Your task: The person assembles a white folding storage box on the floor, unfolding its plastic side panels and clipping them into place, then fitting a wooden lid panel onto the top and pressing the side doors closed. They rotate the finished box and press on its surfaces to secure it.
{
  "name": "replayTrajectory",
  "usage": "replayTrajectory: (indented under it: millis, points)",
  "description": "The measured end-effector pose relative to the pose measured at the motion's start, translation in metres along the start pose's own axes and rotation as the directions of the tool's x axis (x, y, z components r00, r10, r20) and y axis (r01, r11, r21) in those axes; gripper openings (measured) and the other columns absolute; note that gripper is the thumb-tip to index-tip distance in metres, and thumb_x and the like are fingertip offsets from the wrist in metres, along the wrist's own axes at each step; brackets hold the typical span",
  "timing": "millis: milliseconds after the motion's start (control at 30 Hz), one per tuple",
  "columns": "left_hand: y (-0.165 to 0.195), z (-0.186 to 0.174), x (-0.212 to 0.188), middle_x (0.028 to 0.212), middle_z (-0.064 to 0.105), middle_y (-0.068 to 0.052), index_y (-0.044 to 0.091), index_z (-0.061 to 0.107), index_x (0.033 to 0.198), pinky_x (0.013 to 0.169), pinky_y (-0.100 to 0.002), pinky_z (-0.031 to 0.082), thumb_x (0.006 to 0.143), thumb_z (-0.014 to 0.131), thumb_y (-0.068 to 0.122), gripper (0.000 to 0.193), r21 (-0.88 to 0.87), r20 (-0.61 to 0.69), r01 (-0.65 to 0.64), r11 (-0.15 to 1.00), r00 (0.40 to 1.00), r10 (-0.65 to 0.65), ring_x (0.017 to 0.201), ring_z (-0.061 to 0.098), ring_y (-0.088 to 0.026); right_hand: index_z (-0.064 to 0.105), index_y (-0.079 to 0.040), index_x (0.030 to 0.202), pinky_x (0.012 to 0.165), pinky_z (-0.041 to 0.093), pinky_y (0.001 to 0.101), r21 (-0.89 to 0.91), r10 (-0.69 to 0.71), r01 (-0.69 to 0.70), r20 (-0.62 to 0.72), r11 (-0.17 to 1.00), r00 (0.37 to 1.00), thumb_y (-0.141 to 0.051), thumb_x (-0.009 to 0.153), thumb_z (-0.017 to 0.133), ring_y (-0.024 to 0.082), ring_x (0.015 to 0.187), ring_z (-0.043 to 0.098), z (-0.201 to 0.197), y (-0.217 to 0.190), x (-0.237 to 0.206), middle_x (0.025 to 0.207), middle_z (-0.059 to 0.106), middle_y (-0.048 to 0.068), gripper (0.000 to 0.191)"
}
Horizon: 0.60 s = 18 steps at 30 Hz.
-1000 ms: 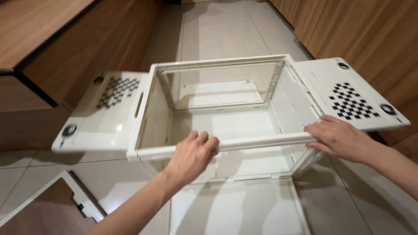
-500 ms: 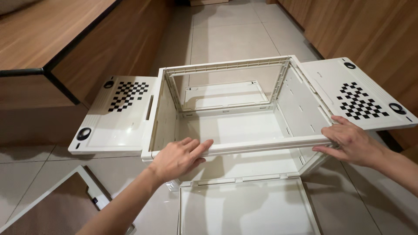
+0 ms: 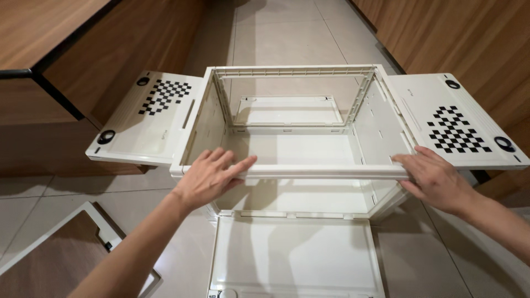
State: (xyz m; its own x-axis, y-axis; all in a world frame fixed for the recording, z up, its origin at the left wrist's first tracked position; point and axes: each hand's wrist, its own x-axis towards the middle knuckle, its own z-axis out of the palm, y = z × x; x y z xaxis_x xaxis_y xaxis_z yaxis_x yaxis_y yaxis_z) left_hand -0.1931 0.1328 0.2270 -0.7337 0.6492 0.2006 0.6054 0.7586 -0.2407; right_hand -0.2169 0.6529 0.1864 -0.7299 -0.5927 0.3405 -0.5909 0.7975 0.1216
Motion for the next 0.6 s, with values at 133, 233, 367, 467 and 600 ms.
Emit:
replayTrajectory:
  millis: [133,233,367,467,600]
  points:
    - [0.025,-0.007,0.010,0.130,0.055,-0.013,0.026,0.036,0.153,0.098,-0.047,0.044,0.090,0.069,0.032,0.072,-0.071,-0.150,-0.054,0.996,0.988,0.043,0.120,0.052,-0.031,0.052,-0.010,0.125,0.111,0.034,0.0609,-0.076,-0.213,0.199,-0.295,0.977,0.931,-0.024,0.078,0.072,0.037,0.127,0.048,0.000,-0.001,-0.018,0.130,0.050,0.019,0.053]
    - [0.051,-0.006,0.012,0.142,0.049,-0.014,0.023,0.033,0.155,0.111,-0.054,0.036,0.086,0.071,0.029,0.079,-0.120,-0.169,-0.046,0.992,0.985,0.025,0.133,0.045,-0.034,0.051,-0.012,0.125,0.109,0.034,0.0611,0.005,-0.287,0.301,-0.281,0.954,0.916,-0.027,0.076,0.073,0.038,0.128,0.045,0.003,-0.029,-0.052,0.131,0.046,0.017,0.055]
    - [0.114,0.043,-0.072,0.158,0.033,-0.013,0.024,0.032,0.156,0.118,-0.062,0.023,0.084,0.071,0.026,0.081,-0.121,-0.074,0.029,0.992,0.997,-0.038,0.148,0.029,-0.035,0.050,-0.016,0.132,0.108,0.039,0.0495,0.259,0.016,-0.073,0.218,0.963,0.976,-0.028,0.077,0.077,0.032,0.130,0.046,0.080,-0.137,-0.171,0.135,0.044,0.013,0.062]
    - [0.079,0.092,-0.103,0.164,0.024,-0.015,0.022,0.032,0.156,0.119,-0.064,0.019,0.084,0.071,0.025,0.082,-0.136,-0.073,0.037,0.990,0.996,-0.047,0.152,0.020,-0.036,0.034,-0.011,0.149,0.116,0.036,0.0462,0.186,0.221,-0.431,0.645,0.883,0.731,-0.037,0.084,0.074,0.030,0.138,0.042,0.192,-0.170,-0.170,0.144,0.038,0.014,0.081]
    - [0.066,0.127,-0.137,0.167,0.020,-0.016,0.023,0.033,0.157,0.121,-0.063,0.019,0.083,0.071,0.020,0.083,-0.120,-0.067,0.054,0.991,0.996,-0.063,0.155,0.015,-0.036,0.016,0.002,0.152,0.120,0.037,0.0453,0.198,0.343,-0.761,0.803,0.617,0.487,-0.043,0.087,0.076,0.035,0.144,0.039,0.265,-0.175,-0.184,0.153,0.034,0.025,0.099]
